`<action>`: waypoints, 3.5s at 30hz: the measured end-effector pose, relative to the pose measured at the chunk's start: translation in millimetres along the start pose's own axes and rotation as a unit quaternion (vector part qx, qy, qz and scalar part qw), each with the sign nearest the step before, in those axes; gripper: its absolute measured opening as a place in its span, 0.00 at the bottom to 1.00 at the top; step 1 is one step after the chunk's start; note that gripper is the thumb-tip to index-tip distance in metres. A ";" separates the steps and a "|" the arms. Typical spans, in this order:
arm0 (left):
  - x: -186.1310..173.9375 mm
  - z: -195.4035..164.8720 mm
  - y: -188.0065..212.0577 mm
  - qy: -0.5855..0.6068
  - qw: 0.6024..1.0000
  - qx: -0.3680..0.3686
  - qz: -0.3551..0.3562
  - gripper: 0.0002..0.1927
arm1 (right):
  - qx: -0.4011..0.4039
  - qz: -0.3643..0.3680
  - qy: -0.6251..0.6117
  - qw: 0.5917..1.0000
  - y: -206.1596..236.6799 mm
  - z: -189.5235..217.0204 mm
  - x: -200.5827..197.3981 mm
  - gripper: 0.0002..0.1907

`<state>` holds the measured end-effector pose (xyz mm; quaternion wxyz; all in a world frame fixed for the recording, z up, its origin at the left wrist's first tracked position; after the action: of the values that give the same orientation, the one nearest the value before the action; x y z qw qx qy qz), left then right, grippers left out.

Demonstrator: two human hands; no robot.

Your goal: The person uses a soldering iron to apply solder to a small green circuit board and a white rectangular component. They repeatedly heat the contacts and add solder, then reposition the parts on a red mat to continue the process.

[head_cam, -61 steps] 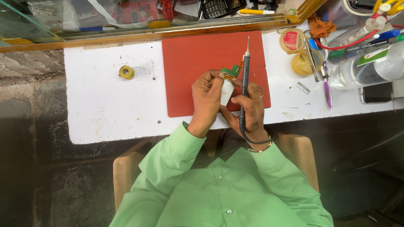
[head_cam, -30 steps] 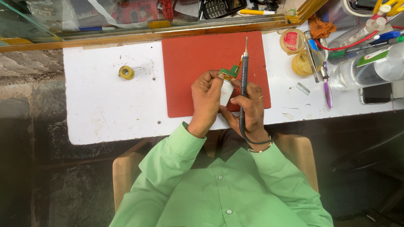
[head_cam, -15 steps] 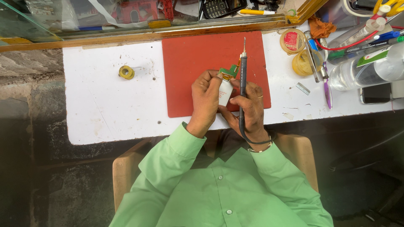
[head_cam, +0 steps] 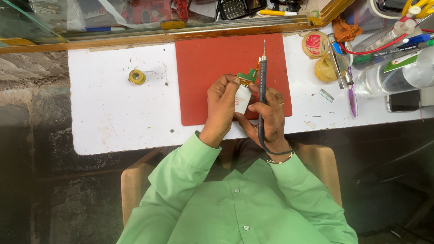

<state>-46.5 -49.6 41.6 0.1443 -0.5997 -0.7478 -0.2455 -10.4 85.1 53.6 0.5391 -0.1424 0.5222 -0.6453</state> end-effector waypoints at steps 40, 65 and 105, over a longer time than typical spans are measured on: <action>-19.6 -8.9 -19.1 -0.210 0.972 0.097 -0.035 0.16 | 0.305 -0.139 -0.260 0.906 46.6 -33.7 -32.7 0.11; -16.6 -6.1 -15.3 -0.259 0.959 0.113 -0.035 0.17 | 0.323 -0.131 -0.248 0.904 50.3 -39.3 -32.4 0.09; 3.3 -4.2 -39.7 -0.608 0.787 0.102 -0.025 0.28 | 0.396 -0.176 -0.206 0.877 53.8 -43.6 -35.1 0.09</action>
<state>-86.1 -55.5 39.1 -0.2858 -0.5876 -0.7165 0.2443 -0.3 144.2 4.3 0.5237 -0.1363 0.0666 -0.8383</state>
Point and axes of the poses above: each hand's wrist, its own y-axis away from the middle knuckle, its own x-axis out of the palm, z = x × y, the point moved 2 cm from there along -y, towards the middle knuckle, and after that the axes turned 9 degrees about -z, right-handed, at the moved point
